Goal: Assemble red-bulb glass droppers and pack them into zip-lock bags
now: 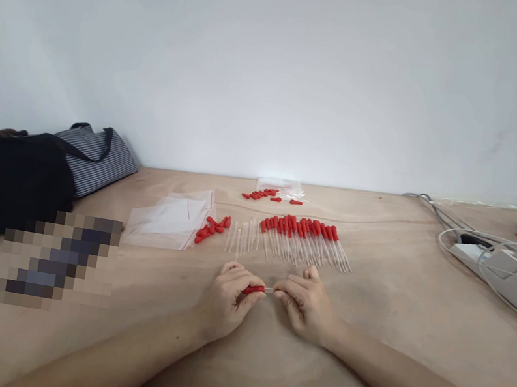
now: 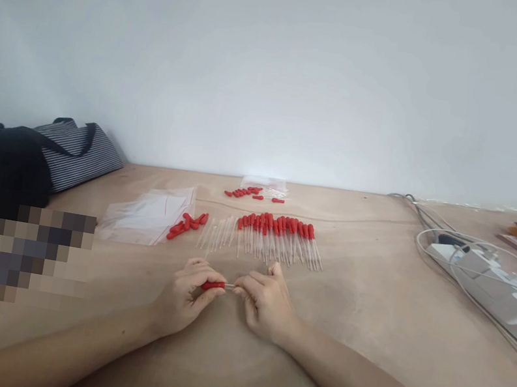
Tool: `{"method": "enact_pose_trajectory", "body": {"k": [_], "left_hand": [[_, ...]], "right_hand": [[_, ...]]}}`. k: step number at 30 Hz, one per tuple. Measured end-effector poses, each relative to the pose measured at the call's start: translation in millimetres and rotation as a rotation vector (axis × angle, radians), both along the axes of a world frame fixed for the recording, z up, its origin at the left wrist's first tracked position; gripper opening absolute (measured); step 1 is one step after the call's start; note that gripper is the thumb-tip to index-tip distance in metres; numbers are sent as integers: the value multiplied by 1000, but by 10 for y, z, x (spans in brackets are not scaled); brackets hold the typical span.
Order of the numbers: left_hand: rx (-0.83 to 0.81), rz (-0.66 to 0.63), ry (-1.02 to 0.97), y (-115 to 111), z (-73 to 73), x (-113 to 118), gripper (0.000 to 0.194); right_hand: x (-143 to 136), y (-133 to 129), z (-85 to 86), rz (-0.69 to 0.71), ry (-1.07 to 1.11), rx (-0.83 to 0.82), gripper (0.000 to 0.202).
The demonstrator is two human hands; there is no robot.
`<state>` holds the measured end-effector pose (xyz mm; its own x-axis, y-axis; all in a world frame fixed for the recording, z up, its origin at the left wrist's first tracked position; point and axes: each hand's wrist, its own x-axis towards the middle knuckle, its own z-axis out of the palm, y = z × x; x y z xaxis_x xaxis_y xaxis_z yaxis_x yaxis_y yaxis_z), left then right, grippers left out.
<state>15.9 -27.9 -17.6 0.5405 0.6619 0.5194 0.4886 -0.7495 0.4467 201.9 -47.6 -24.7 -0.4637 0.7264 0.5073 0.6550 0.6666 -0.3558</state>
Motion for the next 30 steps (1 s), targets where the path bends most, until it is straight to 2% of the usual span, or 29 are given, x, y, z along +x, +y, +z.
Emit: {"method": "enact_pose_trajectory", "body": {"k": [9, 17, 25, 30], "left_hand": [[7, -30, 26, -6, 9, -4, 11], [-118, -27, 22, 24, 30, -8, 11], [-236, 8, 39, 40, 22, -37, 14], [-199, -22, 112, 74, 26, -73, 14]], "right_hand": [[-19, 1, -2, 22, 4, -45, 22], [-5, 15, 39, 40, 14, -104, 20], [-35, 11, 8, 7, 33, -104, 22], [11, 17, 85, 34, -12, -124, 18]]}}
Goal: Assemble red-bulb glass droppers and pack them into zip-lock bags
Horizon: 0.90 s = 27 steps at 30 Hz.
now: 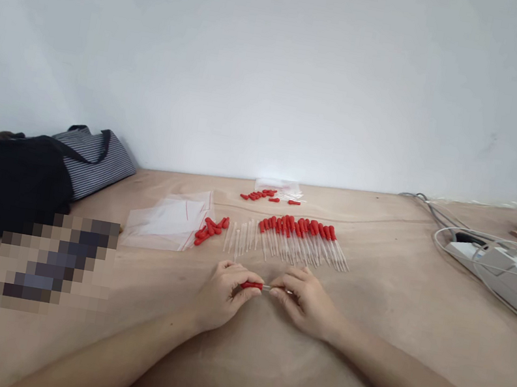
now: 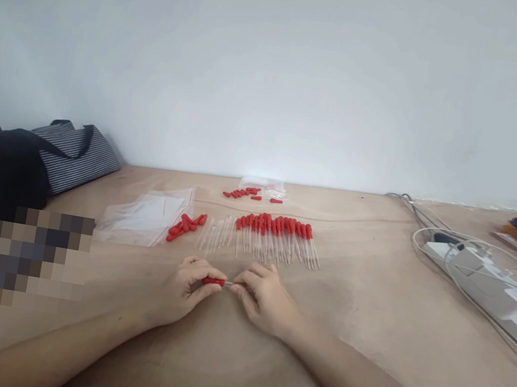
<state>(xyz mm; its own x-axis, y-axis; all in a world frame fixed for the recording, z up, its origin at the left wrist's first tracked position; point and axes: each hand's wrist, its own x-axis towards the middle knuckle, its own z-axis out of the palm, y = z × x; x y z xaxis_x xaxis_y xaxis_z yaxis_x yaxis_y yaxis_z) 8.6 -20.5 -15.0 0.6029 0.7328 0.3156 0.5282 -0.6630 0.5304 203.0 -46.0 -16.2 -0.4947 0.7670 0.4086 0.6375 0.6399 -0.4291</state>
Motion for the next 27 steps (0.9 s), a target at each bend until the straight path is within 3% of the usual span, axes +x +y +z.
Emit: {"method": "enact_pose_trajectory", "body": {"k": [3, 6, 8, 11, 15, 19, 27], "left_hand": [[66, -14, 42, 31, 36, -31, 15], [202, 103, 59, 134, 98, -122, 39], [294, 266, 62, 248, 137, -230, 47], [348, 486, 119, 428, 163, -427, 30], [298, 539, 242, 562, 137, -612, 26], [266, 552, 282, 590, 112, -657, 26], [299, 650, 315, 659, 83, -729, 20]], "right_hand": [[4, -2, 46, -1, -136, 76, 18], [-30, 87, 91, -81, -158, 49, 17], [-76, 234, 130, -225, -108, -54, 18], [-185, 547, 190, -486, -90, -170, 26], [-369, 909, 201, -700, -206, -209, 27], [-476, 1046, 138, -733, -248, -228, 24], [-479, 1011, 138, -742, -294, -186, 32]]}}
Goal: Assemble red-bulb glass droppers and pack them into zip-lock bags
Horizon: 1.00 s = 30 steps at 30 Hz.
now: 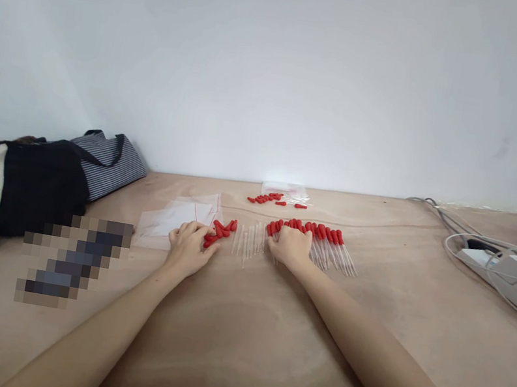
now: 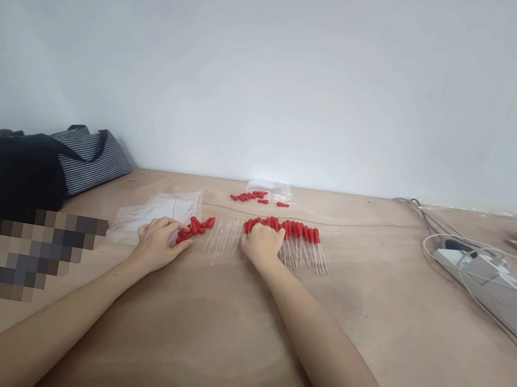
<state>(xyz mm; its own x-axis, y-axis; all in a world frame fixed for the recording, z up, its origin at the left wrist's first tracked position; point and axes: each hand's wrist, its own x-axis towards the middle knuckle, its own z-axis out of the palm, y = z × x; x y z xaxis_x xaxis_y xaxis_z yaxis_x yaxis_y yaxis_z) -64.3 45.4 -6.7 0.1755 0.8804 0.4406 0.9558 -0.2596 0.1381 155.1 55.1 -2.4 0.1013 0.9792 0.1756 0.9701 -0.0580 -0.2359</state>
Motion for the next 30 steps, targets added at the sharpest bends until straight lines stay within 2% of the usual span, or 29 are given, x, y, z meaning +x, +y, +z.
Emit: {"method": "enact_pose_trajectory", "body": {"k": [5, 13, 17, 20, 23, 26, 28, 30], "left_hand": [[-2, -4, -29, 40, -36, -32, 19], [-63, -23, -23, 89, -56, -22, 17], [11, -29, -105, 82, -18, -21, 14], [109, -98, -191, 19, 5, 22, 13], [135, -272, -235, -118, 20, 143, 13], [52, -499, -210, -304, 32, 324, 12], [-19, -608, -197, -420, 33, 442, 12], [-102, -678, -199, -503, 19, 534, 11]], "right_hand": [[-120, 9, 33, 50, -48, 44, 30], [-344, 197, 43, 6, -51, -121, 21], [-411, 246, 83, 6, -55, -173, 23], [-399, 195, 155, 26, -49, -167, 24], [-242, 46, 237, 78, -42, -120, 30], [85, -202, 235, 174, -37, -63, 27], [352, -400, 160, 366, -9, 26, 18], [600, -592, 52, 501, -5, 76, 13]]}}
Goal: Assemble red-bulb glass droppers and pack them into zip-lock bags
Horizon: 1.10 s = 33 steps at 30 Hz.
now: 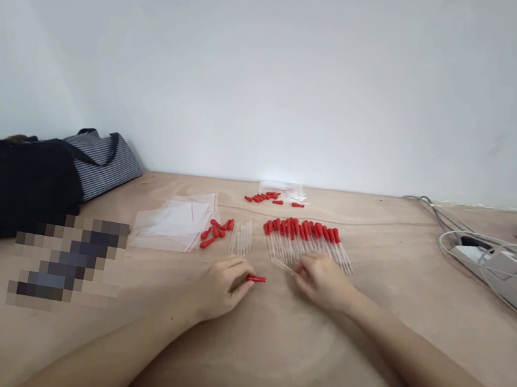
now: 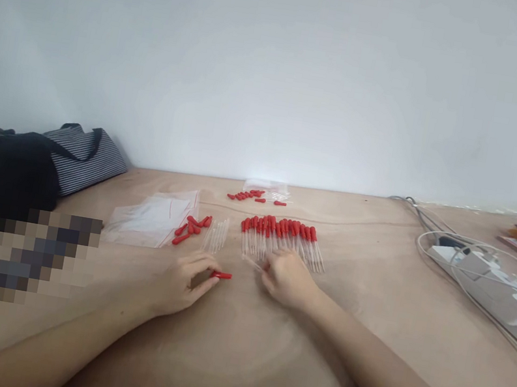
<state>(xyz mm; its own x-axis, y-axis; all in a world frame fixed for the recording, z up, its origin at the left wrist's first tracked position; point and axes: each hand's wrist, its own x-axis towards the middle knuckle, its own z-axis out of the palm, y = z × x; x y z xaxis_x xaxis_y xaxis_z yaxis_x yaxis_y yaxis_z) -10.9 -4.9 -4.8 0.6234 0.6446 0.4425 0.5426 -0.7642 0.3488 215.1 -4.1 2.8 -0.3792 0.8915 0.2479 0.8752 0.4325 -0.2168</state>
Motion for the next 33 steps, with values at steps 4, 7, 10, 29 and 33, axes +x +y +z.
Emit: {"method": "enact_pose_trajectory", "body": {"k": [4, 7, 10, 29, 33], "left_hand": [[-106, -32, 8, -53, -60, 80, 13], [-136, -6, -16, -48, -98, 93, 18], [-169, 1, -20, -44, -116, 113, 21], [-264, 144, -111, -92, -105, 173, 7], [-248, 162, -80, -103, -86, 187, 6]], "right_hand": [[295, -259, -147, 113, 16, -9, 8], [332, -304, -145, 97, 46, -24, 9], [293, -248, -119, 73, 80, -44, 16], [-136, -355, -202, 118, 253, 102, 11], [-129, -357, -216, 116, 300, 104, 15]]}}
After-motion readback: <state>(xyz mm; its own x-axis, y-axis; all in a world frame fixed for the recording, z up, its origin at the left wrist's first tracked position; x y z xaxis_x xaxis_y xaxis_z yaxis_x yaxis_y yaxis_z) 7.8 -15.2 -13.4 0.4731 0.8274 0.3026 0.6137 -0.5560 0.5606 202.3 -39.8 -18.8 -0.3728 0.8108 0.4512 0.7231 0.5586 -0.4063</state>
